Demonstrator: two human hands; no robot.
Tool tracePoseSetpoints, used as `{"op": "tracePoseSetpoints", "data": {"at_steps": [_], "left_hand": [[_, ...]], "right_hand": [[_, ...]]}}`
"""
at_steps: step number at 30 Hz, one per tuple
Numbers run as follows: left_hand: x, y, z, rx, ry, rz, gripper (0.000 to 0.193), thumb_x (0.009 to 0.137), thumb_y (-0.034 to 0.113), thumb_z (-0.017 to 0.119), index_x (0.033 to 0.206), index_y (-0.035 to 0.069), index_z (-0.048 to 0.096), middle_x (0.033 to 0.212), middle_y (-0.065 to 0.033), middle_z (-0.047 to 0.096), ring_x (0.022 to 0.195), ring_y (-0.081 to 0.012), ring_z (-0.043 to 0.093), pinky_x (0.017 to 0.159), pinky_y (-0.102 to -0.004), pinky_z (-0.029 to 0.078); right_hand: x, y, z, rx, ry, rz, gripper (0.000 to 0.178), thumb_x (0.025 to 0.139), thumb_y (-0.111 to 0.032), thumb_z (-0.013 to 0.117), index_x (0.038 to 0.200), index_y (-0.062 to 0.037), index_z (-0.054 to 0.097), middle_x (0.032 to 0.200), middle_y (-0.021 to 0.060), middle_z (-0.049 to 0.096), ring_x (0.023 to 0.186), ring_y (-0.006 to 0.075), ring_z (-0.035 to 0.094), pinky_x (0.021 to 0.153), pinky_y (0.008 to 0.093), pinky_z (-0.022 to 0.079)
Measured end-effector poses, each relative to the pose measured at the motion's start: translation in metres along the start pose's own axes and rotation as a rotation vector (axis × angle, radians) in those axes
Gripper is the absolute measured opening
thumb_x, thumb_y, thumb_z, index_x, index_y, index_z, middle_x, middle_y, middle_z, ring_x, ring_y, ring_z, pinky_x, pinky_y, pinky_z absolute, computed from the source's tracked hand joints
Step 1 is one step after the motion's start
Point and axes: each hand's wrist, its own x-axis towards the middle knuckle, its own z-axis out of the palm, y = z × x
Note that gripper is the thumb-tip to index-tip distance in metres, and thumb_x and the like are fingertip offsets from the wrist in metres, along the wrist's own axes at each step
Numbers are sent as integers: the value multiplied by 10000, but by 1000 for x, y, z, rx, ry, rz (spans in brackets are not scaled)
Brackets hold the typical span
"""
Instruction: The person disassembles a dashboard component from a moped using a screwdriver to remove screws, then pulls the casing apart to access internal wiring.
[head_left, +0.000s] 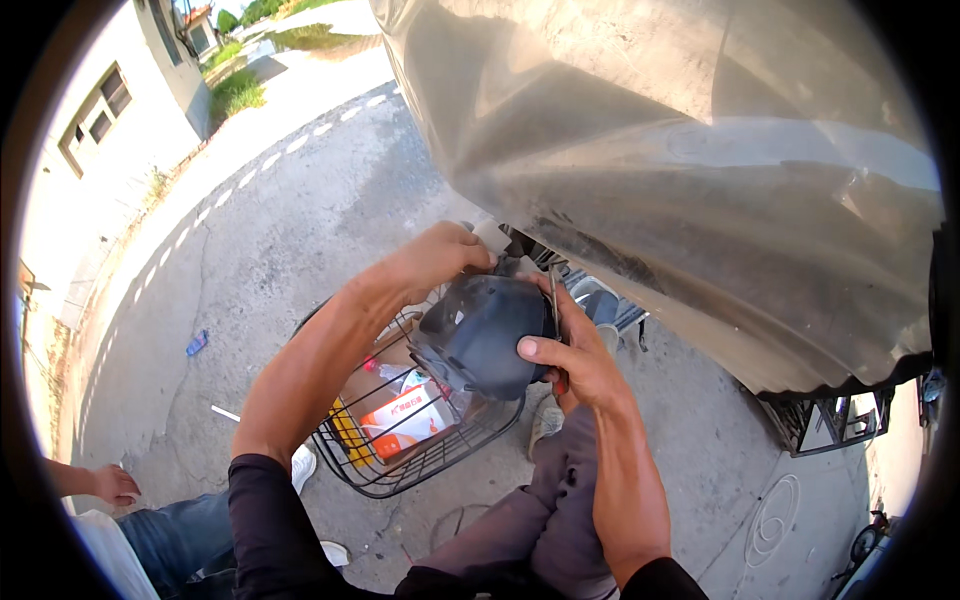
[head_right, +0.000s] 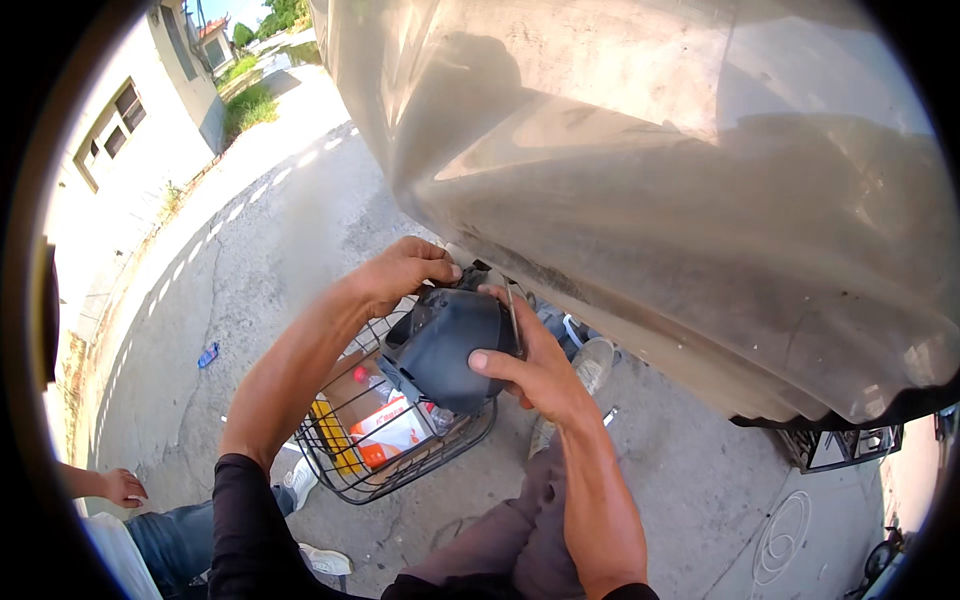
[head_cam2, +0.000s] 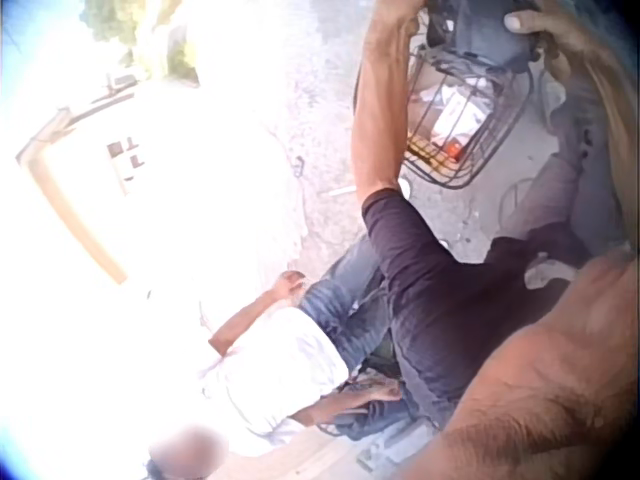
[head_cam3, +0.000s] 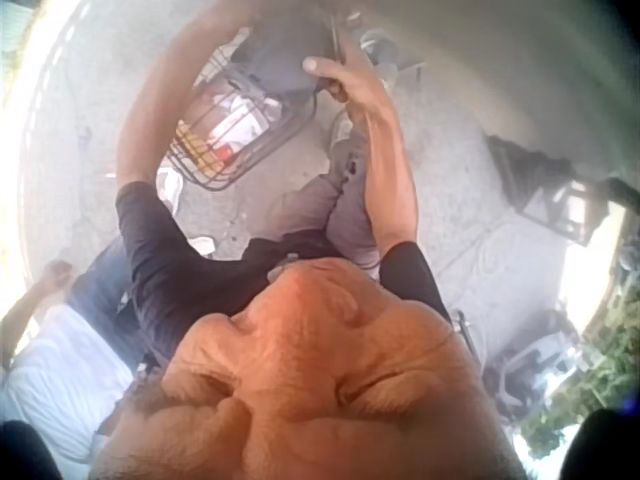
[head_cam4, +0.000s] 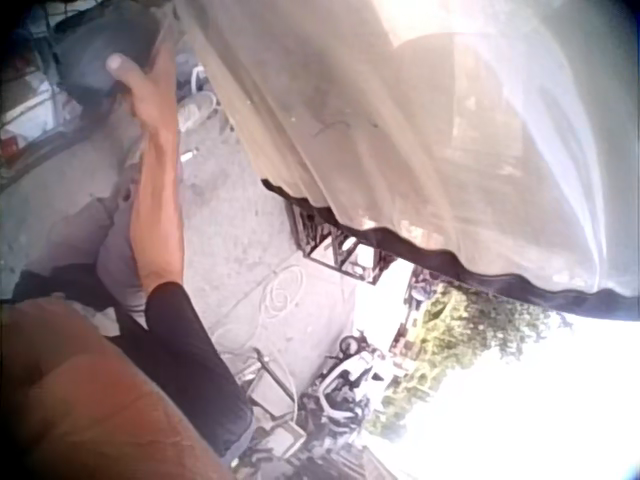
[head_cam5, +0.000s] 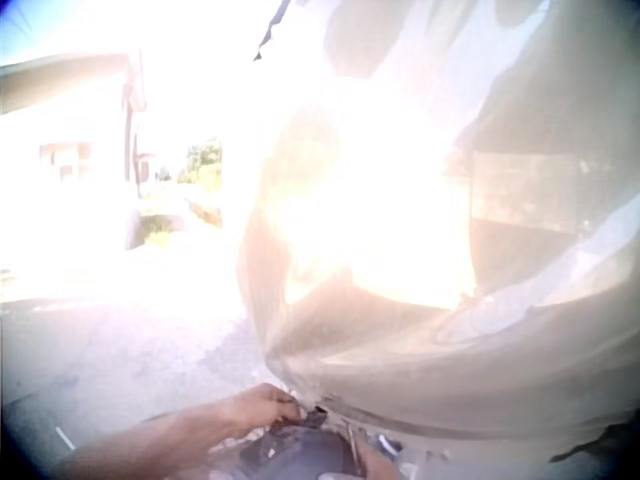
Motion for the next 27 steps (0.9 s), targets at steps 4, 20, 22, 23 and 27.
{"op": "tracePoseSetpoints", "data": {"at_steps": [4,20,22,23,27], "left_hand": [[6,-3,-5,-162,27,-32,258,911,151,707,1011,-81,761,924,-94,725,806,-197,615,760,-352,476],[-21,-3,2,171,102,290,315,913,192,697,1032,-92,769,893,-154,765,816,-195,698,744,-358,547],[-21,8,-3,353,57,242,313,900,199,727,1015,-87,783,863,-164,766,806,-203,694,751,-371,544],[-23,16,-1,376,47,206,314,893,199,737,1012,-88,784,854,-170,764,796,-208,690,751,-378,541],[-24,36,5,440,25,127,317,877,197,762,1010,-89,788,840,-176,761,770,-218,676,744,-399,526]], "right_hand": [[2,2,-1,0,2,-8,966,740,-397,853,1584,-147,455,898,-3,605,541,72,425,469,253,295],[-8,-11,-5,-57,-89,45,996,765,-393,862,1611,-113,417,963,22,620,569,77,450,479,254,306],[-9,-15,-4,-31,-80,42,977,774,-353,876,1597,-70,431,902,4,593,570,73,443,510,244,339],[-10,-16,-3,-15,-72,40,968,778,-332,883,1590,-49,438,872,-6,580,571,70,440,526,239,355],[-9,-10,-6,-18,-77,9,969,780,-344,880,1591,-48,440,869,-2,575,581,72,444,533,239,356]]}}
